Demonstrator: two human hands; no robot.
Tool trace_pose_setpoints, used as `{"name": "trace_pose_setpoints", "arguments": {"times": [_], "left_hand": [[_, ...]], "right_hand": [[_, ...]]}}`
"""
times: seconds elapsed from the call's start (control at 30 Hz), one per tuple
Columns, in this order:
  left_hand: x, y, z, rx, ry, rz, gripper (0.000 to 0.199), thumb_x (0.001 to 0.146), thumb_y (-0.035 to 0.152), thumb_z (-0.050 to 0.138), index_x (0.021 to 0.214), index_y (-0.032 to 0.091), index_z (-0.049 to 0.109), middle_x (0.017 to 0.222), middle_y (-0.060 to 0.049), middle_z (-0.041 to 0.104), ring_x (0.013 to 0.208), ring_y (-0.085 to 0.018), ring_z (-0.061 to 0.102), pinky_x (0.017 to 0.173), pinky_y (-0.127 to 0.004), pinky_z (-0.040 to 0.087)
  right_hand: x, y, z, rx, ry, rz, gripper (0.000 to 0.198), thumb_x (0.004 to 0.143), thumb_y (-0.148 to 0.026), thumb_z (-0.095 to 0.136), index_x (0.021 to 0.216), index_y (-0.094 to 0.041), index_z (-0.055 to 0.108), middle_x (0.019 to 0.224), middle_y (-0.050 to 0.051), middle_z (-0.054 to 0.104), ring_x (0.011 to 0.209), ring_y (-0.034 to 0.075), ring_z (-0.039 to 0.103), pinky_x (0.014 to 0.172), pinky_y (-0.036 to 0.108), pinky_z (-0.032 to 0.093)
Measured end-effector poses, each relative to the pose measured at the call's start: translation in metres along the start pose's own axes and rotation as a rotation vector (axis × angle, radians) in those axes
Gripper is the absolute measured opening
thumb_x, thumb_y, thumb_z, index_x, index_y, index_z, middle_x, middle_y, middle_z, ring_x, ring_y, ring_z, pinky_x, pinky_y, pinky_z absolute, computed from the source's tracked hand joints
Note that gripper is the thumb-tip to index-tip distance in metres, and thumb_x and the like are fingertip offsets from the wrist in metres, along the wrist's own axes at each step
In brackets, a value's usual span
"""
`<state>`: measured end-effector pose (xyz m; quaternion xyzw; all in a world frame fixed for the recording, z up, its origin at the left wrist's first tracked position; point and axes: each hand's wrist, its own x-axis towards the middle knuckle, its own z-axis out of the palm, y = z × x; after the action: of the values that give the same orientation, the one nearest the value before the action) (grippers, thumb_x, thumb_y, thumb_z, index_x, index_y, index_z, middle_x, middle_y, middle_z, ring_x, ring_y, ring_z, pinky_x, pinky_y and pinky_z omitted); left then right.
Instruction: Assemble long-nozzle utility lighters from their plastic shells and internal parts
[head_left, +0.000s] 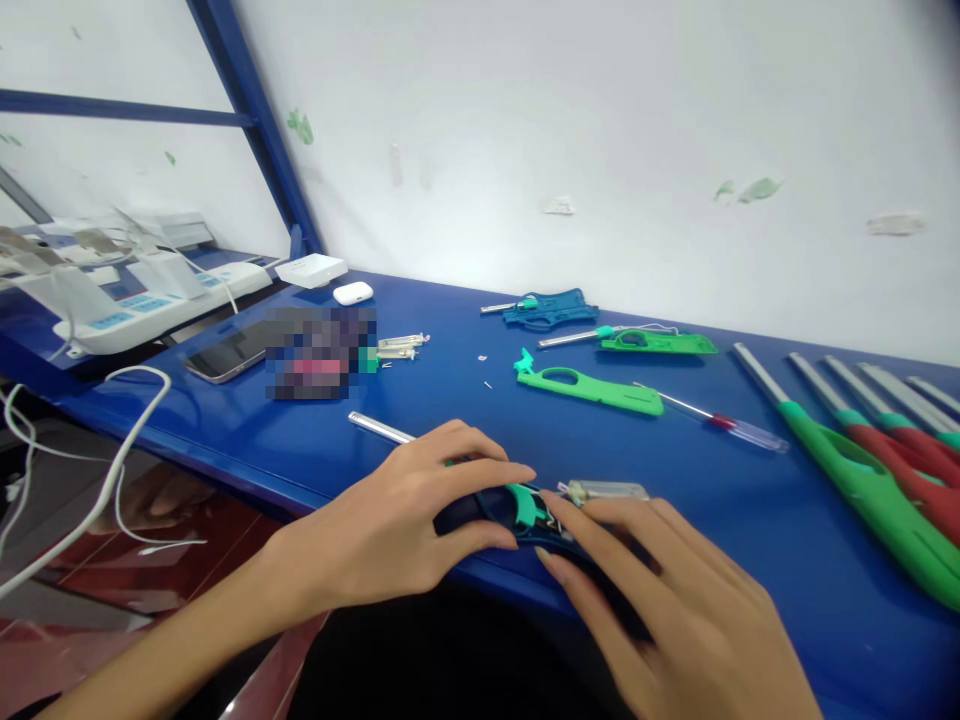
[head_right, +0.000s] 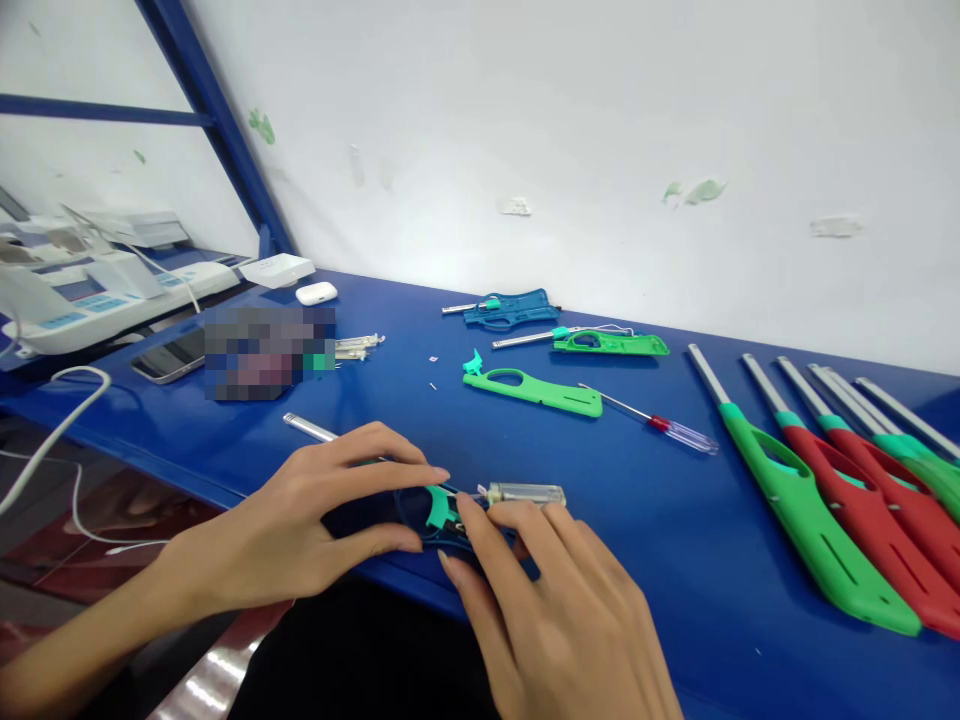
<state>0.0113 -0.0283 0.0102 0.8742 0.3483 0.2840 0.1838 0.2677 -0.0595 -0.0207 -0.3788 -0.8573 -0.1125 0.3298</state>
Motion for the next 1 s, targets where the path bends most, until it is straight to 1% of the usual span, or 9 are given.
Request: {"name": "trace_pose_setpoints", "arguments": {"times": [0.1, 0.2, 0.3, 0.4, 0.53, 0.7, 0.9, 1.0], "left_hand": [[0.0011, 0.0007, -0.0009, 0.005, 0.013, -0.021, 0.041, 0.098, 0.027, 0.08, 0.137, 0.022, 0.07, 0.123, -0.004, 0.069, 0.112, -0.017, 0.069, 0.102, -0.026, 0.055], [0.0022, -0.0001, -0.0011, -0.002, 0.018, -0.031, 0.042, 0.097, 0.031, 0.081, 0.137, 0.023, 0.07, 0.123, -0.005, 0.07, 0.111, -0.019, 0.069, 0.101, -0.029, 0.057], [0.0022, -0.0016, -0.0008, -0.009, 0.007, -0.037, 0.041, 0.097, 0.03, 0.08, 0.137, 0.024, 0.07, 0.123, -0.005, 0.069, 0.111, -0.019, 0.069, 0.101, -0.03, 0.057], [0.0009, -0.0021, -0.0004, -0.01, 0.001, -0.042, 0.041, 0.098, 0.029, 0.08, 0.137, 0.025, 0.069, 0.125, -0.005, 0.068, 0.112, -0.019, 0.069, 0.101, -0.03, 0.057], [-0.0006, -0.0021, 0.0001, 0.0, 0.013, -0.061, 0.042, 0.097, 0.033, 0.081, 0.137, 0.027, 0.069, 0.125, -0.005, 0.067, 0.113, -0.02, 0.068, 0.101, -0.033, 0.057], [0.0001, -0.0034, 0.0007, 0.009, 0.022, -0.079, 0.043, 0.096, 0.037, 0.082, 0.136, 0.026, 0.07, 0.123, -0.005, 0.066, 0.113, -0.02, 0.067, 0.101, -0.033, 0.056], [-0.0006, -0.004, 0.0011, 0.004, 0.025, -0.066, 0.042, 0.097, 0.036, 0.081, 0.137, 0.026, 0.07, 0.123, -0.006, 0.067, 0.112, -0.02, 0.067, 0.099, -0.033, 0.057], [0.0, -0.0044, 0.0014, 0.007, 0.03, -0.076, 0.042, 0.097, 0.037, 0.081, 0.136, 0.026, 0.07, 0.12, -0.006, 0.069, 0.109, -0.021, 0.068, 0.098, -0.035, 0.058]], "right_hand": [[0.0004, -0.0006, 0.0008, 0.01, 0.017, 0.005, 0.027, 0.11, -0.028, 0.059, 0.13, -0.018, 0.073, 0.109, 0.005, 0.079, 0.093, 0.023, 0.074, 0.091, 0.04, 0.051], [0.0001, -0.0007, 0.0008, 0.006, 0.011, -0.004, 0.028, 0.11, -0.029, 0.058, 0.132, -0.019, 0.074, 0.109, 0.004, 0.079, 0.094, 0.023, 0.075, 0.088, 0.039, 0.051], [-0.0018, 0.0009, 0.0002, 0.004, 0.003, -0.007, 0.028, 0.11, -0.028, 0.058, 0.132, -0.02, 0.074, 0.109, 0.004, 0.079, 0.094, 0.022, 0.075, 0.084, 0.038, 0.052], [-0.0044, 0.0043, -0.0001, 0.001, -0.01, -0.017, 0.029, 0.109, -0.027, 0.06, 0.135, -0.021, 0.072, 0.112, 0.005, 0.078, 0.096, 0.022, 0.075, 0.087, 0.038, 0.054], [-0.007, 0.0072, 0.0001, -0.018, -0.041, -0.037, 0.033, 0.109, -0.028, 0.062, 0.139, -0.021, 0.07, 0.115, 0.005, 0.078, 0.1, 0.022, 0.075, 0.089, 0.038, 0.054], [-0.0072, 0.0064, -0.0003, 0.002, -0.036, -0.025, 0.03, 0.109, -0.025, 0.061, 0.138, -0.02, 0.07, 0.112, 0.005, 0.077, 0.097, 0.02, 0.074, 0.091, 0.036, 0.053], [-0.0085, 0.0087, -0.0007, -0.01, -0.05, -0.042, 0.032, 0.109, -0.026, 0.062, 0.14, -0.02, 0.069, 0.116, 0.006, 0.077, 0.101, 0.021, 0.075, 0.093, 0.036, 0.054], [-0.0062, 0.0071, -0.0001, -0.008, -0.019, -0.047, 0.029, 0.11, -0.025, 0.059, 0.134, -0.019, 0.074, 0.112, 0.006, 0.078, 0.097, 0.02, 0.075, 0.092, 0.036, 0.055]]}}
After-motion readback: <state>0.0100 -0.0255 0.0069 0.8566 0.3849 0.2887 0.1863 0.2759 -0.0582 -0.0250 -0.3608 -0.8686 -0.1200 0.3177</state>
